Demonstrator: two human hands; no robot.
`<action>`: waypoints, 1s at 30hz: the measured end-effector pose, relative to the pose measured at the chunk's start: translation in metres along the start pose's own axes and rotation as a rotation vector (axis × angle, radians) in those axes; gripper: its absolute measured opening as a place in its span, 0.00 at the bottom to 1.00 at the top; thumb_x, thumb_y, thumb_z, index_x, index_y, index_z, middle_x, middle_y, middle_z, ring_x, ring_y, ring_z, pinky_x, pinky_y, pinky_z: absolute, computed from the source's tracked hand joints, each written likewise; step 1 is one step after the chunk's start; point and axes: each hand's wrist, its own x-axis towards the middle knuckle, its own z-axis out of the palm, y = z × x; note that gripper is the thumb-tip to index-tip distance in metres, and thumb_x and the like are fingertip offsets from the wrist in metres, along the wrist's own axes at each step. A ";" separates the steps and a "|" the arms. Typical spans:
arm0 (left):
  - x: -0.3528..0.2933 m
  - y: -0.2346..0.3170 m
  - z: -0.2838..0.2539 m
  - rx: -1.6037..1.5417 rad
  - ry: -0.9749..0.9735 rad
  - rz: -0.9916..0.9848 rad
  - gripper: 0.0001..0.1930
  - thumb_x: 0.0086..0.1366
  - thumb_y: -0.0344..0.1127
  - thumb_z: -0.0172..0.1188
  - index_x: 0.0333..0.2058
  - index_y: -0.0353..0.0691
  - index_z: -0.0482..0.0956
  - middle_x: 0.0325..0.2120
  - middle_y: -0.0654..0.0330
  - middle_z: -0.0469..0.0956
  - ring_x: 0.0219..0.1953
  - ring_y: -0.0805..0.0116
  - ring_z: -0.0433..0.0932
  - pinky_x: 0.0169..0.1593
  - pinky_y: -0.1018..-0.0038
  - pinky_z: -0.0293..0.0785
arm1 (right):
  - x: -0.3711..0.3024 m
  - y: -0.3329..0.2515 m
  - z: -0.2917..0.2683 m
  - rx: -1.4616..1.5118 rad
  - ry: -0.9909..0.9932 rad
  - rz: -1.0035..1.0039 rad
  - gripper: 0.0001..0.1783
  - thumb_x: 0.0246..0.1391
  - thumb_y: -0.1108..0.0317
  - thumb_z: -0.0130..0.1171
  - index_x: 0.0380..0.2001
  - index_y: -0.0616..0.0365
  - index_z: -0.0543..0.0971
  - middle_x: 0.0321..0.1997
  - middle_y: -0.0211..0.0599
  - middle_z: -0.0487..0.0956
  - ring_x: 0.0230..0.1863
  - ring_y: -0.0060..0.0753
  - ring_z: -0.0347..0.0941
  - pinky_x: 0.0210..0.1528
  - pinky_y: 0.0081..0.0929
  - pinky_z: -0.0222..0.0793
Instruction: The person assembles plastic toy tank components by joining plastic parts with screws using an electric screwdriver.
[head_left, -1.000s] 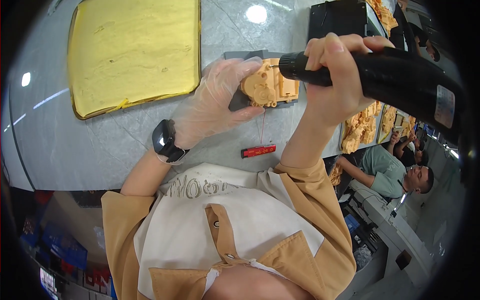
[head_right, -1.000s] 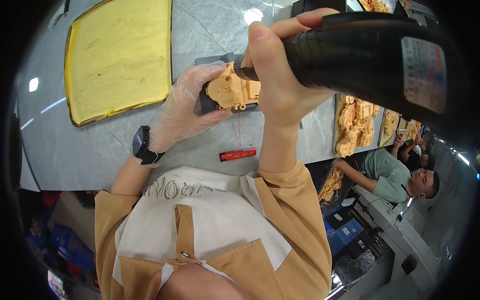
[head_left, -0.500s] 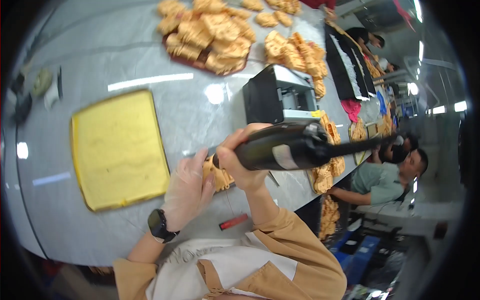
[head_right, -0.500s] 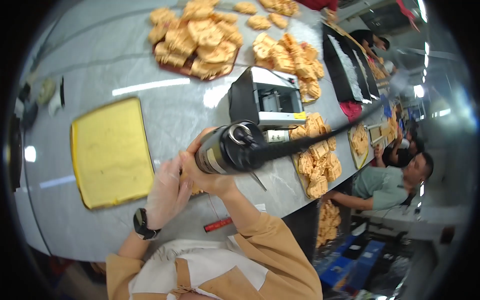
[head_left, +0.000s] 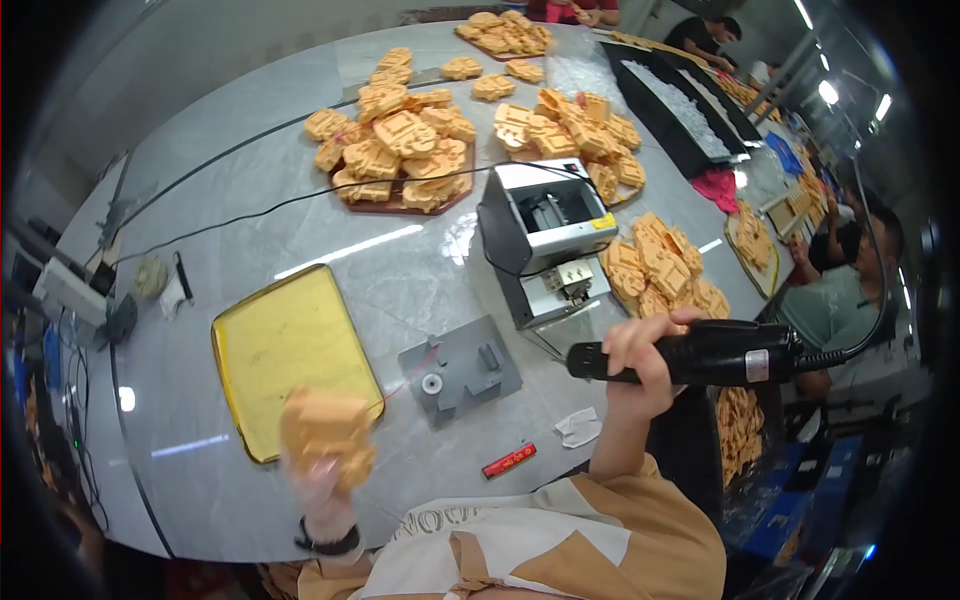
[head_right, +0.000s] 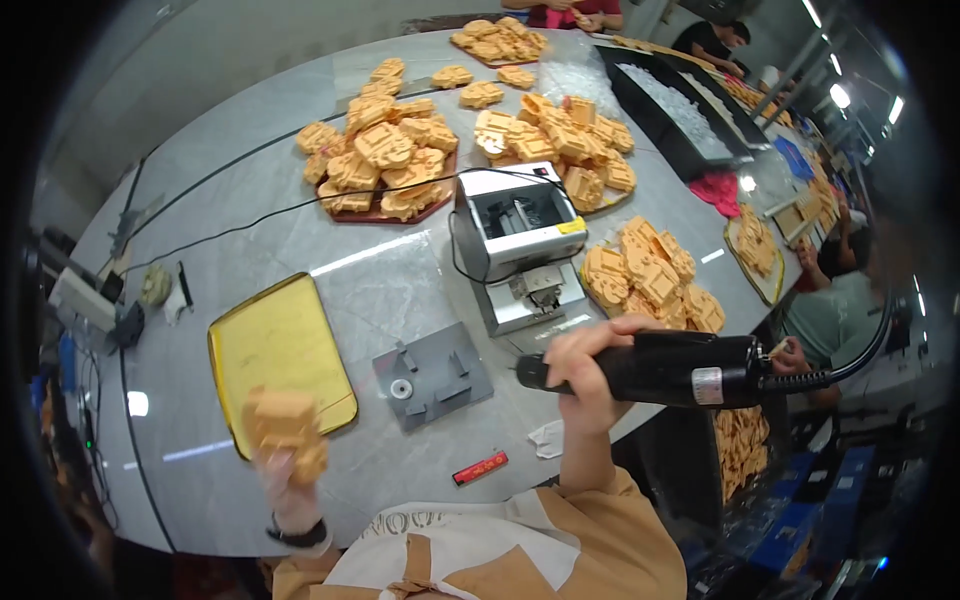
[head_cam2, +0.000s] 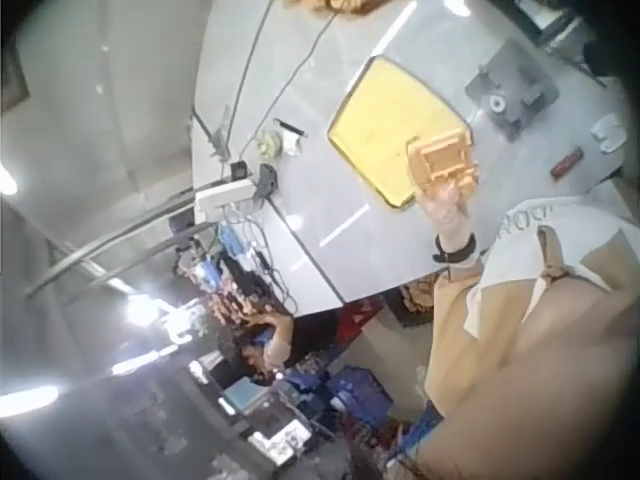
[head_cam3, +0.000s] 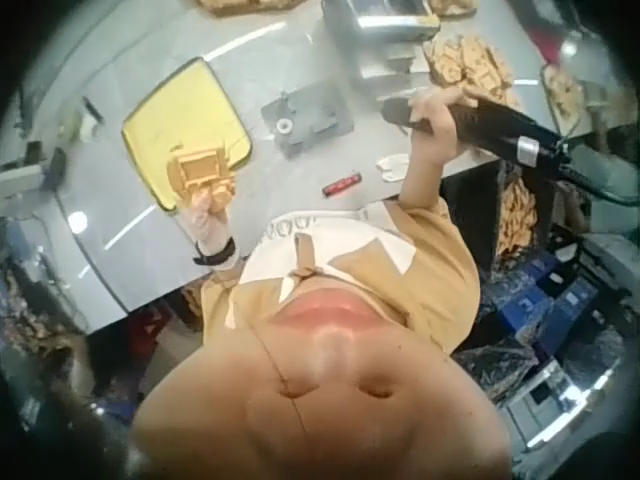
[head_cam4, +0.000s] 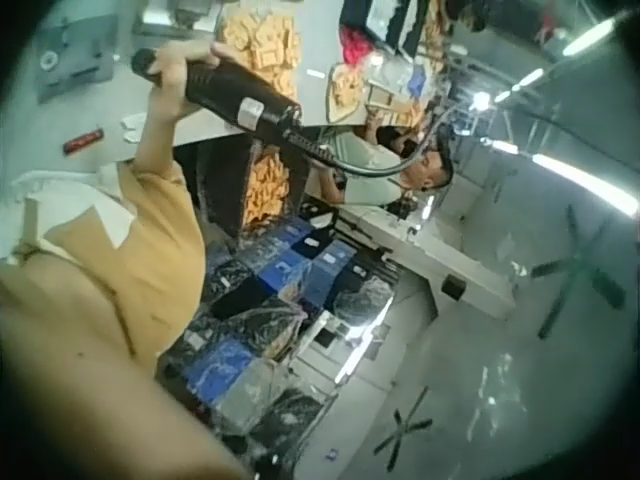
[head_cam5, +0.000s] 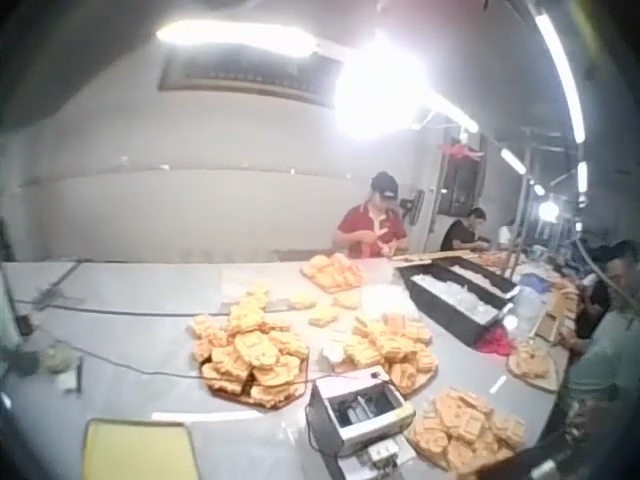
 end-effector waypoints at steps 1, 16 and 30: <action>-0.025 0.011 -0.027 0.110 0.082 0.074 0.35 0.50 0.37 0.58 0.57 0.35 0.56 0.45 0.54 0.69 0.43 0.64 0.73 0.40 0.76 0.75 | -0.003 0.001 -0.009 -0.026 0.064 0.034 0.25 0.42 0.77 0.46 0.47 0.60 0.58 0.16 0.30 0.61 0.14 0.25 0.59 0.25 0.26 0.62; -0.100 0.031 -0.167 0.808 1.125 0.639 0.23 0.63 0.32 0.45 0.56 0.27 0.58 0.48 0.45 0.67 0.54 0.61 0.63 0.56 0.67 0.59 | -0.034 0.025 -0.030 -0.020 0.274 0.326 0.20 0.44 0.77 0.49 0.44 0.60 0.62 0.19 0.29 0.64 0.14 0.21 0.61 0.26 0.25 0.62; 0.046 0.012 -0.203 1.079 0.353 -0.149 0.16 0.52 0.25 0.43 0.41 0.29 0.65 0.29 0.56 0.71 0.30 0.69 0.68 0.34 0.75 0.66 | -0.033 0.011 -0.057 -0.043 0.400 0.329 0.20 0.42 0.79 0.51 0.42 0.62 0.63 0.20 0.31 0.65 0.14 0.23 0.62 0.25 0.25 0.62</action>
